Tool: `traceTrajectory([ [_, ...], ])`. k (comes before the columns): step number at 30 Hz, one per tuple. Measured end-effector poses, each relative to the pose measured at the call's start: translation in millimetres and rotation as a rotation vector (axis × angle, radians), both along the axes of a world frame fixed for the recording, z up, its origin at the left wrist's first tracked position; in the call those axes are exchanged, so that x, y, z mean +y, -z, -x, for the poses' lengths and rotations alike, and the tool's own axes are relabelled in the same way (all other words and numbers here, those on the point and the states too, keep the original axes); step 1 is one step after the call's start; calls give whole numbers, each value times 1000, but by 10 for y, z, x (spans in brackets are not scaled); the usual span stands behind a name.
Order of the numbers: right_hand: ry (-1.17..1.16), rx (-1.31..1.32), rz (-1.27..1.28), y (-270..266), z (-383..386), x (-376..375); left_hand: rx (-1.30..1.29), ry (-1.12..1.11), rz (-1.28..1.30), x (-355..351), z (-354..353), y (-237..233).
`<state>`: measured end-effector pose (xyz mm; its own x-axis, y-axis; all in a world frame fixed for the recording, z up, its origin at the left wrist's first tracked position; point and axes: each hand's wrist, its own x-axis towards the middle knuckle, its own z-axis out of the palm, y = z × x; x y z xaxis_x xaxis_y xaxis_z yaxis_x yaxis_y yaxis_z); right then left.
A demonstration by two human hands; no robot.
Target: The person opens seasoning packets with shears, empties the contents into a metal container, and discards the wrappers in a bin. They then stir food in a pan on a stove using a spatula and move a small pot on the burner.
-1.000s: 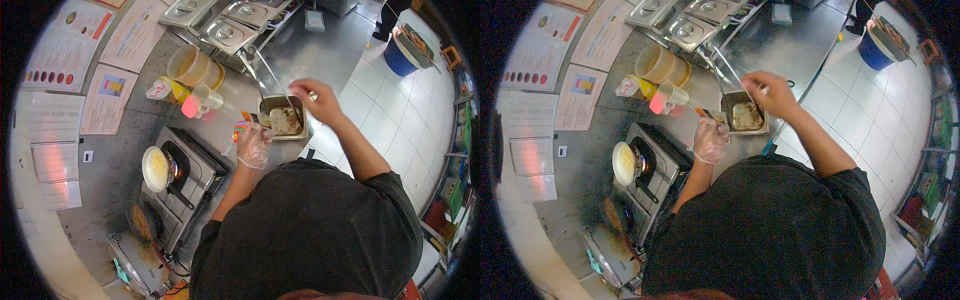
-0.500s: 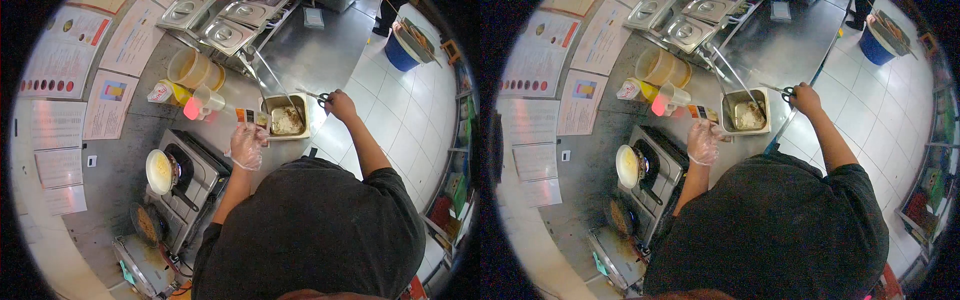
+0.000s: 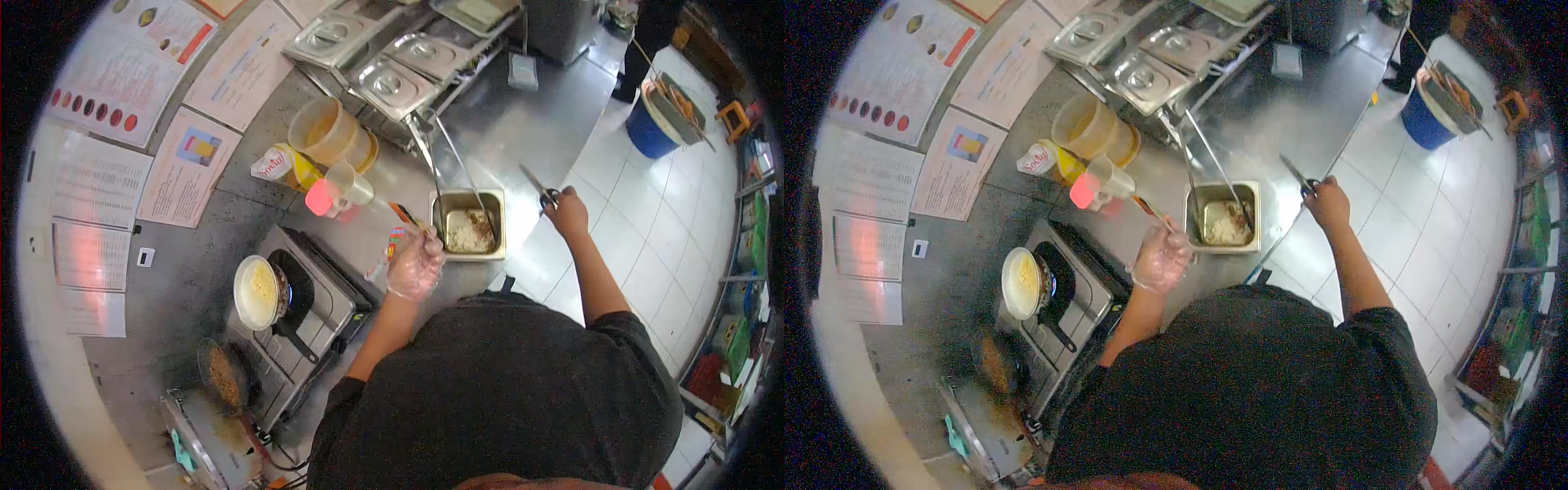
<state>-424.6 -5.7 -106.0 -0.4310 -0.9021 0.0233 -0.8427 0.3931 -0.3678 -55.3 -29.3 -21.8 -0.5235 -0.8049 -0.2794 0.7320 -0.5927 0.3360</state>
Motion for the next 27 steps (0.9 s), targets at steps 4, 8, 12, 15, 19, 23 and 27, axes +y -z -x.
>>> traceTrajectory([
  [4,66,-82,158,-167,22,-34,-446,-40,184,-54,14,-28],
  [8,-89,-373,148,-563,-98,-187,-660,-137,254,29,63,-160],
  [12,-484,-799,-57,-1325,-432,-87,-625,-142,227,-33,95,-162],
  [15,-791,-729,-164,-1620,-659,-34,-663,-125,230,-66,96,-167],
  [19,-897,-546,-28,-1632,-826,-25,-622,-99,235,-84,64,-15],
  [23,-897,-490,-88,-1520,-848,-12,-588,-127,235,-71,44,92],
  [27,-868,-484,-113,-1506,-867,2,-674,-128,255,-35,77,10],
])
